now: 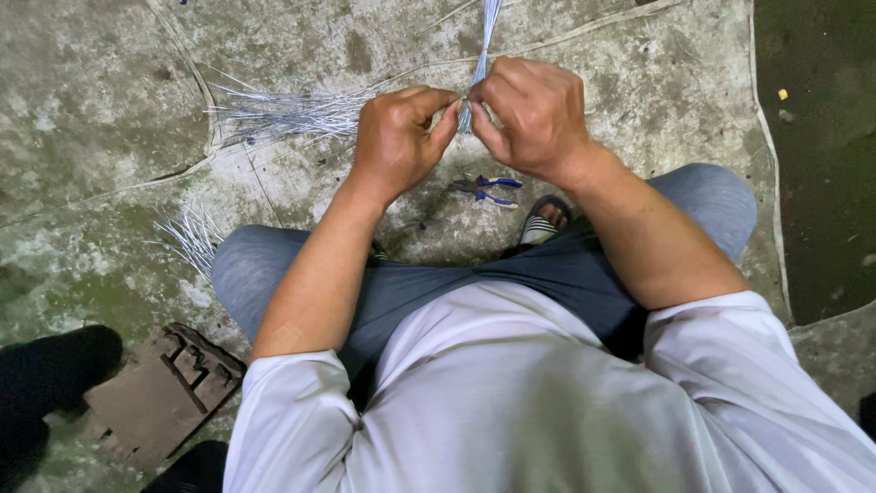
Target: The person sits on the floor and gathers thin metal wire pieces into a bundle, then twists a longer wire around the bundle by hand and uses pliers to twist and trim the binding wire, repeating the process to form several bound wire bundles.
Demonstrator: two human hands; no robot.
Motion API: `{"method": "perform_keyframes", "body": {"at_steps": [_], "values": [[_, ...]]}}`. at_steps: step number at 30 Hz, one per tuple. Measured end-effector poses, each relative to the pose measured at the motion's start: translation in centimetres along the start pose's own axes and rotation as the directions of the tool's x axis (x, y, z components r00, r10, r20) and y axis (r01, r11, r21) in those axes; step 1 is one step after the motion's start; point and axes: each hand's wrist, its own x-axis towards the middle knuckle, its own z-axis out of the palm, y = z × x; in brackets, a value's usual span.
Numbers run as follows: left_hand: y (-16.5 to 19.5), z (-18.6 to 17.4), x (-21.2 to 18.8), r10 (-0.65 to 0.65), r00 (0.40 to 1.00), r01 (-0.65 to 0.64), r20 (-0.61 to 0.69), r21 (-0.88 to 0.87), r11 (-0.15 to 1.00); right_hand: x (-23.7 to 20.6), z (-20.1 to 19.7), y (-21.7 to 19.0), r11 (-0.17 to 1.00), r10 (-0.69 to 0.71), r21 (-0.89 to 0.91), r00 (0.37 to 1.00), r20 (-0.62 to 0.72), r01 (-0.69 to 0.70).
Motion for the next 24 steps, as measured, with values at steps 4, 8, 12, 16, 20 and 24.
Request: {"method": "perform_keyframes", "body": {"at_steps": [4,8,12,16,20,24], "values": [[-0.8,-0.1,-0.3,-0.021,0.982,0.055,0.188,-0.176,0.983,-0.9,0.6,2.5,0.830,0.324,0.334,0.874,0.363,-0.446],[-1.1,0.3,-1.2,-0.151,0.932,0.273,0.329,-0.367,0.889,-2.1,3.0,5.3,0.285,0.286,0.637,0.697,0.657,-0.717],[-1.3,0.5,-1.7,-0.196,0.919,0.311,0.342,-0.323,0.894,-3.3,4.7,5.5,0.023,0.301,0.633,0.609,0.733,-0.774],[-1.2,0.1,-0.7,-0.271,0.916,0.385,0.296,-0.455,0.803,-2.7,2.4,4.3,0.485,0.333,0.751,0.888,0.316,-0.449],[-0.8,-0.8,-0.4,-0.285,0.927,0.366,0.243,-0.429,0.826,-1.5,0.2,2.8,0.940,-0.051,0.337,0.998,-0.035,0.060],[0.1,-1.2,-0.1,-0.269,0.932,0.352,0.244,-0.419,0.837,-1.2,0.3,1.2,0.983,-0.073,0.167,0.995,-0.063,0.083]]}}
